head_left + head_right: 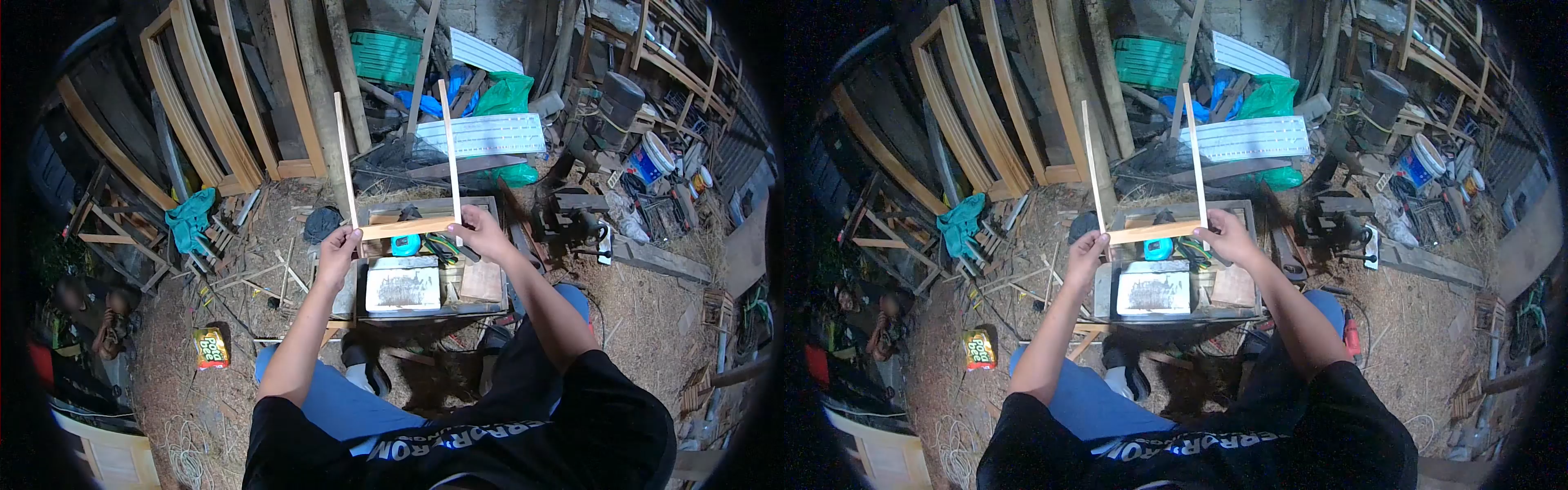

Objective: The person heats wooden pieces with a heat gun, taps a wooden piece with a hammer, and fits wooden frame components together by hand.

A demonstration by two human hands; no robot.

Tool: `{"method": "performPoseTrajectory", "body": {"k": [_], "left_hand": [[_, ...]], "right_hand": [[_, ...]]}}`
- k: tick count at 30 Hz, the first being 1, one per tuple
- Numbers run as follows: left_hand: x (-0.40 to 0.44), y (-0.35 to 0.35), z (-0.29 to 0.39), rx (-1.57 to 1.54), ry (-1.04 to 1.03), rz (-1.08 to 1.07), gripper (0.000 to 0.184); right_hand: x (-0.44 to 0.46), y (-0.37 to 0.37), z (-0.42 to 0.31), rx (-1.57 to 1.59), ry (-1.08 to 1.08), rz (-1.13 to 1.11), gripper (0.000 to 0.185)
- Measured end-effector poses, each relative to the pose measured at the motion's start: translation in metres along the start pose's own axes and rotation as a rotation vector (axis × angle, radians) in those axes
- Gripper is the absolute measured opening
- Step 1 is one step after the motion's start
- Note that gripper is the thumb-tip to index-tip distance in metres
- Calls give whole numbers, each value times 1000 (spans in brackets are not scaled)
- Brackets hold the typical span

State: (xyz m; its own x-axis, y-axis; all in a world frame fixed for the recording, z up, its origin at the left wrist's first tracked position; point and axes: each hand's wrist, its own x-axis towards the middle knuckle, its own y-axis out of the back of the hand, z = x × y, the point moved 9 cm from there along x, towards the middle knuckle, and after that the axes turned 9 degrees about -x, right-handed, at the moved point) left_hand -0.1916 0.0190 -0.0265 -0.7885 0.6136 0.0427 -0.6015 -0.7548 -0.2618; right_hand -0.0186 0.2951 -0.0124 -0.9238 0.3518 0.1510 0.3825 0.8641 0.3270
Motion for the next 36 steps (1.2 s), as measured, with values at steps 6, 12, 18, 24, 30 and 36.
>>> {"method": "performPoseTrajectory", "body": {"k": [6, 12, 18, 24, 30, 36], "left_hand": [[-5, 1, 4, -142, 38, 78, 18], [10, 34, 19, -159, -195, 190, 13], [18, 93, 24, -294, -261, 337, 14], [13, 127, -2, -356, -144, 470, 11], [21, 150, -23, -337, -118, 460, 10], [30, 159, -27, -336, -98, 436, 12]], "right_hand": [[7, -12, -13, 13, 47, -27, 38], [25, -17, -29, -31, -2, -59, 27], [57, -20, 8, -593, 134, 68, 16], [84, -61, 38, -901, 111, 5, 20], [108, -82, 69, -1048, 116, -26, 19], [124, -75, 64, -1032, 46, -212, 31]]}}
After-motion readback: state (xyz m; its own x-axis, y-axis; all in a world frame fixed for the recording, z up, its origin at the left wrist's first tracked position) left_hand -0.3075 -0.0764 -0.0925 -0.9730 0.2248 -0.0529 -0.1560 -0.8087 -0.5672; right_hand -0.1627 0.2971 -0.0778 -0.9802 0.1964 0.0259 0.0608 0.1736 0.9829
